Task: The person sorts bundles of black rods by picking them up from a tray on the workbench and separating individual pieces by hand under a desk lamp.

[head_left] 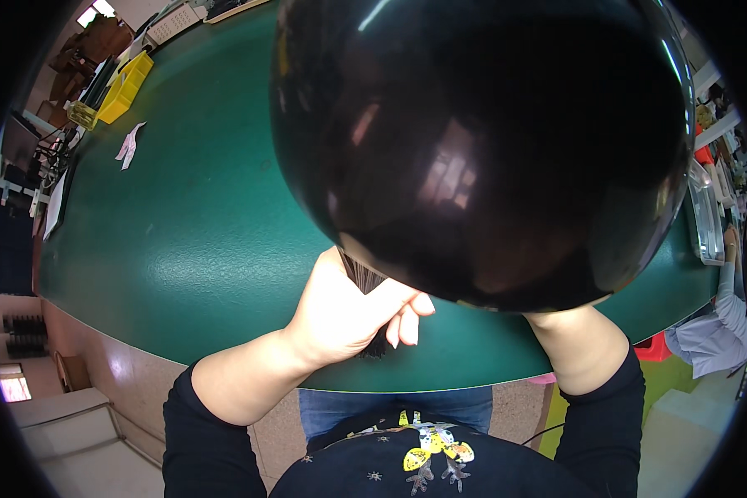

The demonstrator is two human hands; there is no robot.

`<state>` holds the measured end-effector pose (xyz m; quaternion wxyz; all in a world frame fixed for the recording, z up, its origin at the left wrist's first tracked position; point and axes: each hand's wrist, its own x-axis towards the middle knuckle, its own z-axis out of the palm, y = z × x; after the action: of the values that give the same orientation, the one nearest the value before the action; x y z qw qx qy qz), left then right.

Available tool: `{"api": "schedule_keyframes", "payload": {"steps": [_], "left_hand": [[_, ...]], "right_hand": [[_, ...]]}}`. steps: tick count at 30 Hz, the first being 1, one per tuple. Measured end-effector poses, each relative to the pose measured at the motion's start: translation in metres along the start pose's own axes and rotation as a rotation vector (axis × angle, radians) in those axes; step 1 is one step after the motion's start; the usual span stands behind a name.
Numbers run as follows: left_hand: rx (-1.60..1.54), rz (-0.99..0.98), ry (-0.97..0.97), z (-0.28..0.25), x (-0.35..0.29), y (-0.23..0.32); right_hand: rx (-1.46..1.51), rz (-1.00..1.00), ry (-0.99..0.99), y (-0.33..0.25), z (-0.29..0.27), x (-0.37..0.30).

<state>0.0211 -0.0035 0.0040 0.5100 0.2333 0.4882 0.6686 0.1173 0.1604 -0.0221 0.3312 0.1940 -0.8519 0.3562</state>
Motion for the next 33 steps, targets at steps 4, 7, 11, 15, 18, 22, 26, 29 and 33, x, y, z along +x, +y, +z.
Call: {"api": "schedule_keyframes", "payload": {"steps": [4, 7, 11, 15, 18, 22, 26, 29, 33], "left_hand": [[0.040, -0.050, -0.035, -0.002, 0.001, -0.001], [0.058, -0.029, -0.047, -0.003, 0.000, -0.001], [-0.019, -0.029, -0.055, -0.005, 0.002, -0.003], [-0.071, -0.052, -0.135, -0.008, 0.002, -0.001], [-0.297, -0.115, -0.174, -0.008, 0.002, -0.004], [-0.351, -0.174, -0.158, -0.009, 0.002, -0.006], [-0.233, -0.090, -0.189, -0.012, 0.005, -0.007], [-0.238, -0.116, -0.174, -0.009, 0.003, -0.004], [-0.196, -0.123, -0.172, -0.011, 0.003, -0.003]], "right_hand": [[0.359, 0.190, 0.346, -0.013, 0.007, 0.016], [0.810, 0.405, 0.363, -0.021, 0.012, 0.015], [1.302, 0.453, 0.174, -0.012, -0.009, 0.012], [0.990, 0.405, 0.182, -0.007, 0.004, 0.009], [0.789, 0.368, 0.182, -0.006, 0.013, 0.007], [0.788, 0.393, 0.249, -0.009, 0.015, 0.013], [0.661, 0.346, 0.324, -0.012, 0.020, 0.013], [1.067, 0.387, 0.095, -0.010, 0.004, 0.019], [1.199, 0.537, 0.176, -0.025, 0.006, 0.024]]}}
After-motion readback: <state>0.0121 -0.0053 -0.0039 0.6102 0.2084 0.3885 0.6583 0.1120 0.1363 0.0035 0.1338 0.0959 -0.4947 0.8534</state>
